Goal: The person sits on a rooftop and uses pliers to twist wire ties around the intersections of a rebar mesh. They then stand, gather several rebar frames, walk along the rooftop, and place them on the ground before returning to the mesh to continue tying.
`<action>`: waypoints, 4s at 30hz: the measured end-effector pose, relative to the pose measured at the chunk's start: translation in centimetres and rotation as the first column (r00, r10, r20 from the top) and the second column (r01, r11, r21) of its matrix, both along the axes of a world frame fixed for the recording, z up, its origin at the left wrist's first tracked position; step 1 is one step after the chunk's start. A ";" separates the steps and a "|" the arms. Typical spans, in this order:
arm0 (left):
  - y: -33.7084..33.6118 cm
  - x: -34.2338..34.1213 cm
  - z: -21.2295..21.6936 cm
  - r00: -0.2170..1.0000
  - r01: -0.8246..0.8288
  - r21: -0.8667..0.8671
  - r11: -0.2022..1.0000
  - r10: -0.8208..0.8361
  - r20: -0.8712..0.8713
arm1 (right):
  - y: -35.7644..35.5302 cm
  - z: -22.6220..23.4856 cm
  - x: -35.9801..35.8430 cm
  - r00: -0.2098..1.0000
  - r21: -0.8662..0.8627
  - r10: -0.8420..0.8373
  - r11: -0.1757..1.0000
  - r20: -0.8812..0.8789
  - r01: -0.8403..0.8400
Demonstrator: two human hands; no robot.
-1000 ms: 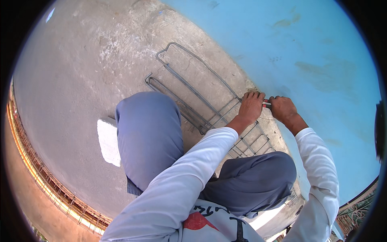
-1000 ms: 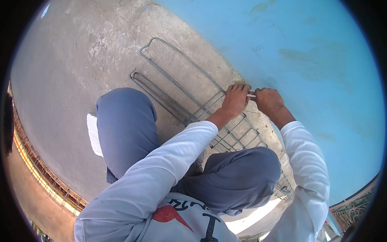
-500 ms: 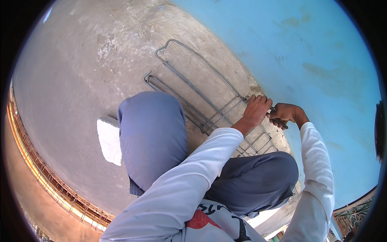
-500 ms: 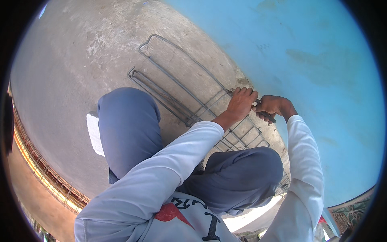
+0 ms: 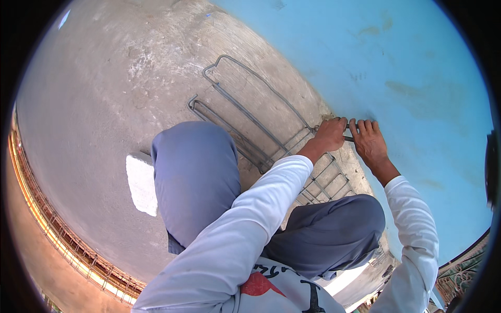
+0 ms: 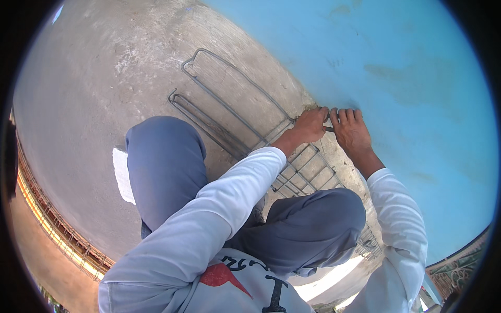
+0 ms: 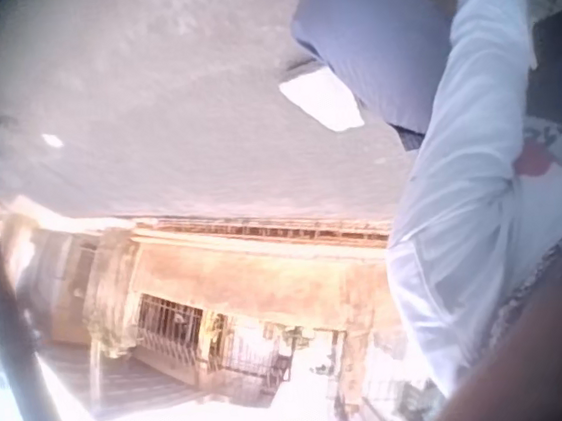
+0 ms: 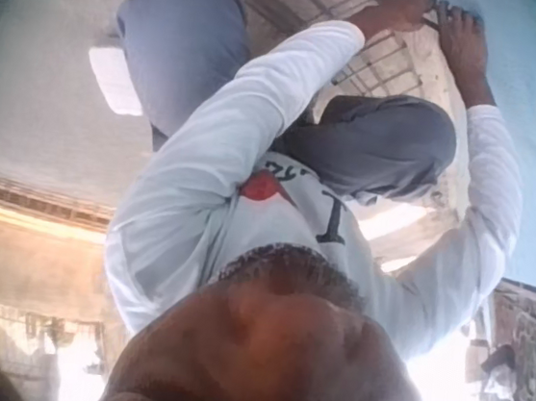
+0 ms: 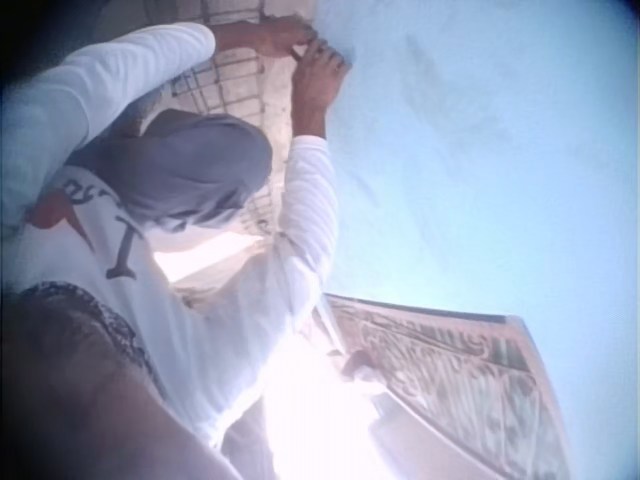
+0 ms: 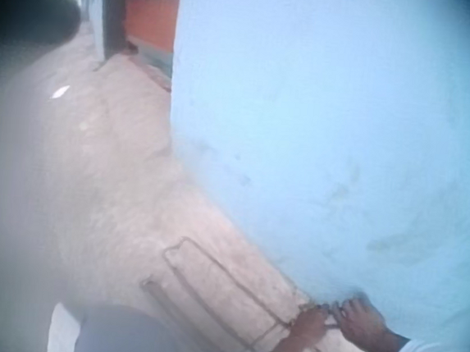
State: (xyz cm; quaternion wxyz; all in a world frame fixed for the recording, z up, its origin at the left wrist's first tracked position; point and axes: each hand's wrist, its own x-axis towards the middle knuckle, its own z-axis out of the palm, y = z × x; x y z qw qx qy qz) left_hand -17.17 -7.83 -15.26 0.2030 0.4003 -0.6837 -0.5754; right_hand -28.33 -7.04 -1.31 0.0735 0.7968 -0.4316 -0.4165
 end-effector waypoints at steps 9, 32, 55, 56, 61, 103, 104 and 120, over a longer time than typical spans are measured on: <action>0.7 0.0 2.8 0.990 -0.032 -0.237 0.971 0.064 0.128 | -2.2 -2.2 -3.3 0.895 0.384 -0.435 0.846 0.097 0.370; -3.3 3.6 4.5 0.955 0.244 0.262 0.934 -0.185 -0.232 | 0.7 -1.2 -2.4 0.754 0.337 -0.652 0.728 0.073 0.597; -0.7 8.5 -2.6 0.947 0.217 -0.182 0.959 -0.161 0.277 | 1.6 -1.3 -3.6 -0.073 0.680 -0.994 -0.111 -0.084 0.725; -0.4 8.6 -2.8 0.947 0.223 -0.238 0.945 -0.152 0.282 | 2.2 -1.3 -3.4 -0.154 0.627 -0.987 -0.153 -0.053 0.764; 0.8 8.2 -2.7 0.940 0.236 -0.358 0.903 -0.119 0.319 | 5.7 0.3 -4.1 -0.370 0.789 -0.926 -0.175 0.071 0.589; -6.0 8.6 14.2 0.860 0.505 0.317 0.803 -0.497 -0.112 | 17.7 2.2 0.7 0.023 0.045 -0.287 0.229 0.958 0.972; -5.7 8.0 14.4 0.854 0.518 0.338 0.786 -0.494 -0.162 | 16.1 4.1 2.5 0.082 -0.007 -0.208 0.340 0.975 0.940; -0.5 1.9 14.3 0.532 0.835 0.076 0.545 -0.835 0.144 | 19.1 7.0 3.7 -0.459 0.653 -0.724 -0.015 0.515 0.757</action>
